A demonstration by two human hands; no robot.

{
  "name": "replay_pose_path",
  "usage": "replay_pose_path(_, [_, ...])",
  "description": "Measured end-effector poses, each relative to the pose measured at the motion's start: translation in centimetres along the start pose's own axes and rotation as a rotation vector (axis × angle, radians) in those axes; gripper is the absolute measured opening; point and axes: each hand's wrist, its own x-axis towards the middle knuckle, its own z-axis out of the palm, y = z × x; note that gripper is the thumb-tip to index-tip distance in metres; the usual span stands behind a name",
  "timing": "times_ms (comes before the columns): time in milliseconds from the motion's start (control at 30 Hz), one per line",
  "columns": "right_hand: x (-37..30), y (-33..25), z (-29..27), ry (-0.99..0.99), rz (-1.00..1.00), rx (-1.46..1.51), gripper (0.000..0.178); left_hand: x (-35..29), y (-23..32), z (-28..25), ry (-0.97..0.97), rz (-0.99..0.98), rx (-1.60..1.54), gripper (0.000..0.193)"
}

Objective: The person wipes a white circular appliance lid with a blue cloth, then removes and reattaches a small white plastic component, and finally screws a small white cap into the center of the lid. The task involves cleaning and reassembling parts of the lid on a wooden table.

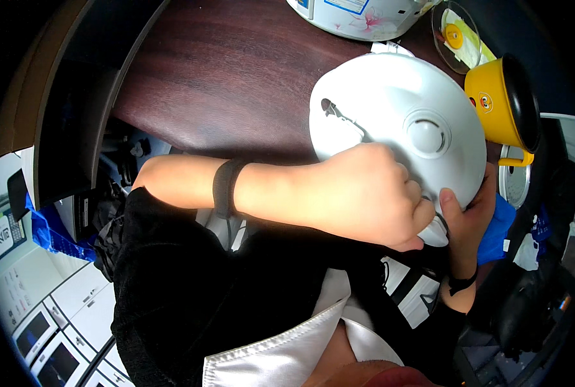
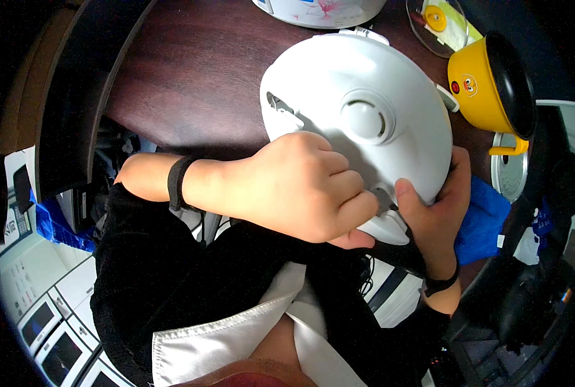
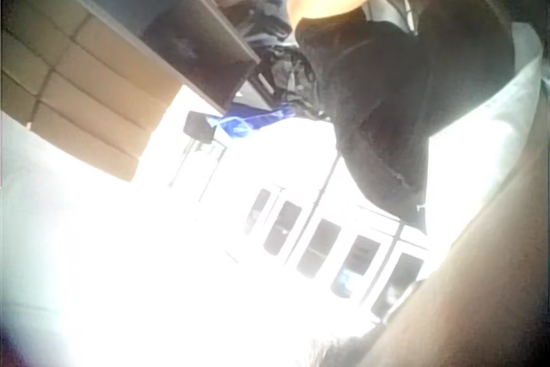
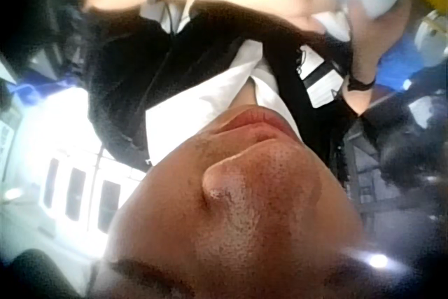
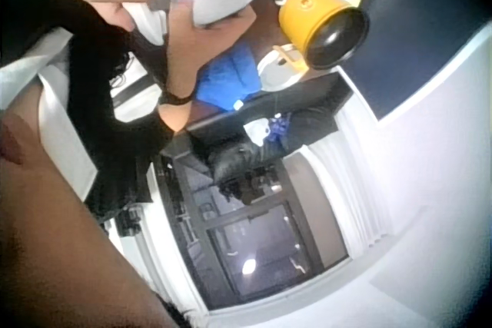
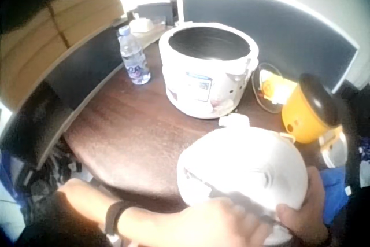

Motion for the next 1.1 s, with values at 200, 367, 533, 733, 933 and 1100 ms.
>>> replay_pose_path(200, [-0.4,0.7,-0.4,0.001,0.003,0.009,0.054,-0.2,-0.8,0.3,0.015,-0.009,0.010,0.044])
replay_pose_path(367, [-0.2,0.4,-0.4,0.000,0.006,0.010,0.052,-0.5,-1.2,0.1,0.031,-0.010,-0.014,0.043])
replay_pose_path(533, [-0.6,0.3,-0.4,0.042,0.025,0.086,0.051,-0.9,-1.1,-0.2,0.027,-0.032,-0.048,0.042])
replay_pose_path(733, [-0.9,0.0,-0.3,0.051,0.003,0.041,0.054,-1.6,-1.5,-1.3,-0.049,0.012,-0.027,0.041])
replay_pose_path(933, [-2.7,0.8,-2.0,0.005,-0.014,-0.121,0.067,-2.1,-1.5,-1.2,-0.043,0.036,0.012,0.041])
replay_pose_path(1100, [-4.7,0.5,-3.5,-0.022,-0.150,-0.188,0.084,-2.2,-1.0,-1.0,-0.064,0.057,0.088,0.038])
